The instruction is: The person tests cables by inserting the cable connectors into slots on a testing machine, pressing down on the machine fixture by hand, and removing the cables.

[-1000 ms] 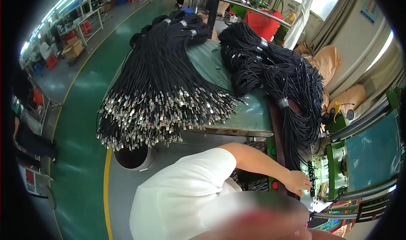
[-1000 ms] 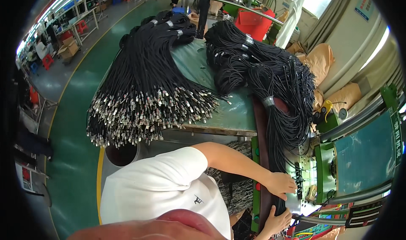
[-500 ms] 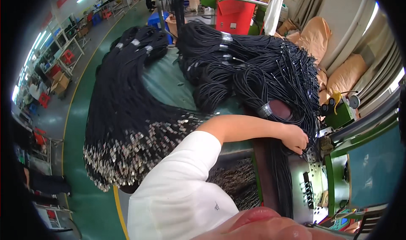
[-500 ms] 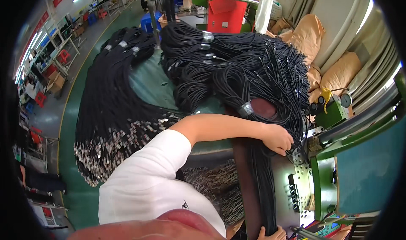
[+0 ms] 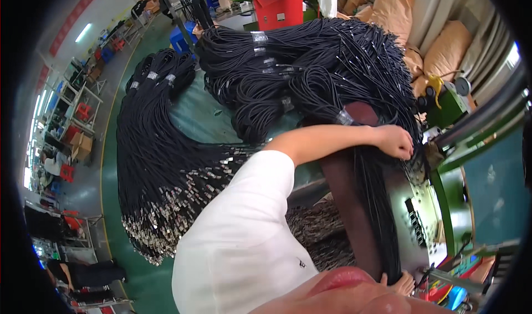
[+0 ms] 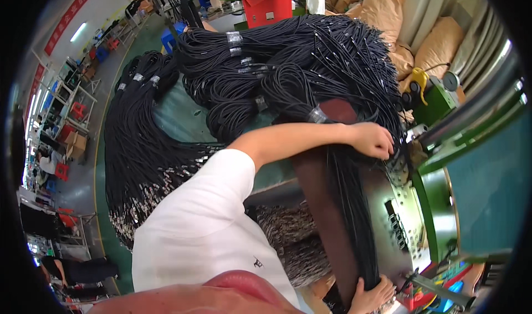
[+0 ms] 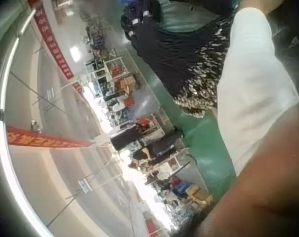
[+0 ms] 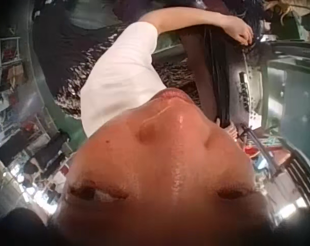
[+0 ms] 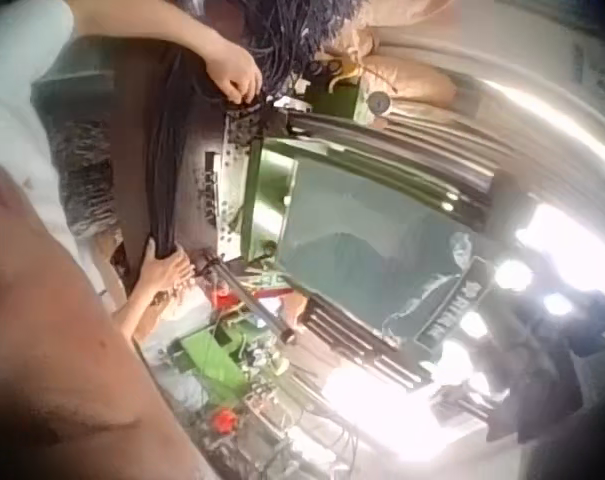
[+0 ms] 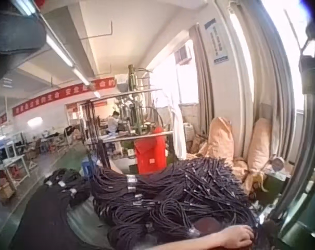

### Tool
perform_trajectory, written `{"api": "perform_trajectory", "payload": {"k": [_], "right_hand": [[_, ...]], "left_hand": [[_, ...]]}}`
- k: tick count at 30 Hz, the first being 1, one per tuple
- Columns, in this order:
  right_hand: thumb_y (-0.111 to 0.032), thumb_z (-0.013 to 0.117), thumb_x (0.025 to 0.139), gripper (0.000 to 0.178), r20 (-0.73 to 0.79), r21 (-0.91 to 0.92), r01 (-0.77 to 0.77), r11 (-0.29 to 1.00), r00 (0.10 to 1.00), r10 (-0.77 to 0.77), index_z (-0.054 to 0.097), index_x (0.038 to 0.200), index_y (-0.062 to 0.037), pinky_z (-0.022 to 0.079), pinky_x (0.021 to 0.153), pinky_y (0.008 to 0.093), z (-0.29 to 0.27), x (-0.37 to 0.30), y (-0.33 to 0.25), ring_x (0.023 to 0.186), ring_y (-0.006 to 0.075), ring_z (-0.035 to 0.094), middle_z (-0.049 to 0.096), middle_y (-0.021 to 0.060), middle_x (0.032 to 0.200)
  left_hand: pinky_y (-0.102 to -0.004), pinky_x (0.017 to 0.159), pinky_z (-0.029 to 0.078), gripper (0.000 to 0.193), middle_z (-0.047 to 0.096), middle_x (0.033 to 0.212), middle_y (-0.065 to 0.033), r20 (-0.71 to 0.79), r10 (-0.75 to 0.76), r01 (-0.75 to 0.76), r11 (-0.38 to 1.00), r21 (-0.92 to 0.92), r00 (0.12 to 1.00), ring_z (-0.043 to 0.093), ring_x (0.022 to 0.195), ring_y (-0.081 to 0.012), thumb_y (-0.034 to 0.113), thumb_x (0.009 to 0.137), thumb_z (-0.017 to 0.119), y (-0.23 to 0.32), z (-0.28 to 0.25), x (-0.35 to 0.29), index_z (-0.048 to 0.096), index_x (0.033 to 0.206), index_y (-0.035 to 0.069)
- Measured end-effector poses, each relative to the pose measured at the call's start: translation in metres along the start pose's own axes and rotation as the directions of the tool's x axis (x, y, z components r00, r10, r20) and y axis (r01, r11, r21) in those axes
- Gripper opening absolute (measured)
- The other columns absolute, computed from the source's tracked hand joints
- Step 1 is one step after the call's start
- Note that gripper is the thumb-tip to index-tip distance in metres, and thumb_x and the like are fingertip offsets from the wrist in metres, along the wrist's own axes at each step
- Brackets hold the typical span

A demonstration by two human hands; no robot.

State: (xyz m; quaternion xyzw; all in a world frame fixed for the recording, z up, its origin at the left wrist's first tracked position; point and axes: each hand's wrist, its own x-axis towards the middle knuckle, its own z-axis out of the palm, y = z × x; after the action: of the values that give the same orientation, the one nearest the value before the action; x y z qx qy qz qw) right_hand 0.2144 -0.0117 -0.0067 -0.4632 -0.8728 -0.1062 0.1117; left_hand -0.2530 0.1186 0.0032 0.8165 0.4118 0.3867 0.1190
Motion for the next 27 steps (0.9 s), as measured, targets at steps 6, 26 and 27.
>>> {"api": "perform_trajectory", "payload": {"k": [6,26,27], "right_hand": [[-0.051,0.067,0.076,0.060,-0.073,0.027,-0.056,0.998,0.996,0.058,0.054,0.110,-0.0027,0.038,0.093,0.0473,0.009,-0.007,0.001,0.102,0.0368,0.051,0.054,0.0152,0.102],[-0.054,0.064,0.081,0.061,-0.157,0.014,-0.094,0.995,0.983,0.095,0.055,0.112,-0.0026,0.040,0.094,0.0444,0.021,-0.014,0.008,0.107,0.0330,0.053,0.056,0.0129,0.108],[-0.054,0.064,0.081,0.061,-0.184,0.017,-0.072,0.997,0.980,0.074,0.055,0.112,-0.0025,0.040,0.093,0.0446,0.021,-0.014,0.008,0.106,0.0334,0.053,0.056,0.0133,0.107]], "left_hand": [[-0.0330,0.074,0.056,0.034,0.070,0.099,-0.0136,-0.313,-0.562,0.294,0.739,-0.607,0.766,0.069,0.087,-0.0226,0.027,0.096,0.052,0.114,-0.151,-0.073,0.058,0.115,0.000],[-0.0377,0.058,0.051,0.090,0.065,0.093,-0.0134,-0.827,-0.527,0.773,0.436,-0.460,-0.195,0.064,0.067,-0.0218,0.024,0.088,0.053,0.253,-0.413,-0.340,-0.010,0.153,0.019],[-0.0364,0.052,0.050,0.090,0.065,0.084,-0.0113,-0.849,-0.496,0.784,0.448,-0.429,-0.181,0.062,0.059,-0.0209,0.023,0.085,0.052,0.247,-0.416,-0.342,-0.007,0.153,0.018]]}}
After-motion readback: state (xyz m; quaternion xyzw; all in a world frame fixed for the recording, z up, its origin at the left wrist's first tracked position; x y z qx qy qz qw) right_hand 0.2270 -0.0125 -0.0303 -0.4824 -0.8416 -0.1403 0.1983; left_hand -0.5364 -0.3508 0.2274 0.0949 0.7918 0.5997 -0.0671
